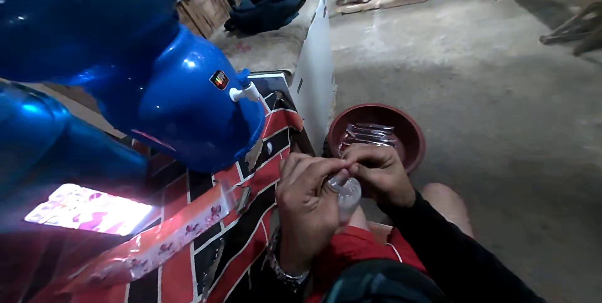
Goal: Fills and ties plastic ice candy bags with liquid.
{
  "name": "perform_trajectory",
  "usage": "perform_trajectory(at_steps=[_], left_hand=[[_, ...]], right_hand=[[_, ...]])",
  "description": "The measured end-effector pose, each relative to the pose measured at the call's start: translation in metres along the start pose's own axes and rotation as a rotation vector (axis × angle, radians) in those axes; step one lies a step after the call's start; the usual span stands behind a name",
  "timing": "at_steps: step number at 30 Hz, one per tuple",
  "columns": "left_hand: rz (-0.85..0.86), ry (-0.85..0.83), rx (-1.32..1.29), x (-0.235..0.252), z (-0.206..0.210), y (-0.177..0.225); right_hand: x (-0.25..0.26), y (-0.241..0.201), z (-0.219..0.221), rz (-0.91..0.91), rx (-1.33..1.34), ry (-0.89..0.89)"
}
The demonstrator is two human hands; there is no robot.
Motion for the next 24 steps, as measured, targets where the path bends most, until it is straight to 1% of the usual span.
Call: perform_trajectory(at_steps=[3, 6, 10, 12, 14, 17, 20, 22, 24], left_hand=[[-0.092, 0.04, 0.065, -0.012, -0.013, -0.021], [-0.205, 0.06, 0.138, -0.019, -0.026, -0.051], [-0.345, -0.006, 0.191, -0.023, -0.033, -0.093], [-0.412, -0.08, 0.214, -0.023, -0.034, -0.108], [-0.432, -0.156, 0.221, -0.024, -0.03, -0.118], [-0.332, -0.203, 0.287, -0.025, -0.021, -0.115], [-0.144, -0.197, 0.401, -0.024, -0.012, -0.1], [-0.047, -0.174, 0.445, -0.023, -0.012, -0.088], [0.0, -0.111, 0.426, -0.025, -0.017, -0.082]], right_hand=[[-0.004, 0.011, 0.006, -0.116, -0.145, 0.016], [-0.001, 0.03, 0.014, -0.1, -0.289, 0.041], [0.0, 0.067, 0.02, 0.018, -0.396, 0.007], [-0.003, 0.084, 0.022, 0.121, -0.395, -0.01], [-0.006, 0.095, 0.022, 0.239, -0.388, -0.009], [-0.003, 0.098, 0.02, 0.392, -0.457, -0.042], [0.003, 0.083, 0.017, 0.475, -0.53, -0.075], [0.005, 0.069, 0.015, 0.535, -0.503, -0.076], [0.003, 0.058, 0.014, 0.558, -0.382, -0.056]])
Point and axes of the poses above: each hand's wrist, its own x-axis towards the middle knuckle, its own z-axis out of the palm, y = z × x, the point moved 7 cm from there along x, towards the middle knuckle, and after that the axes turned 14 degrees about -x, right-handed, at the moved point
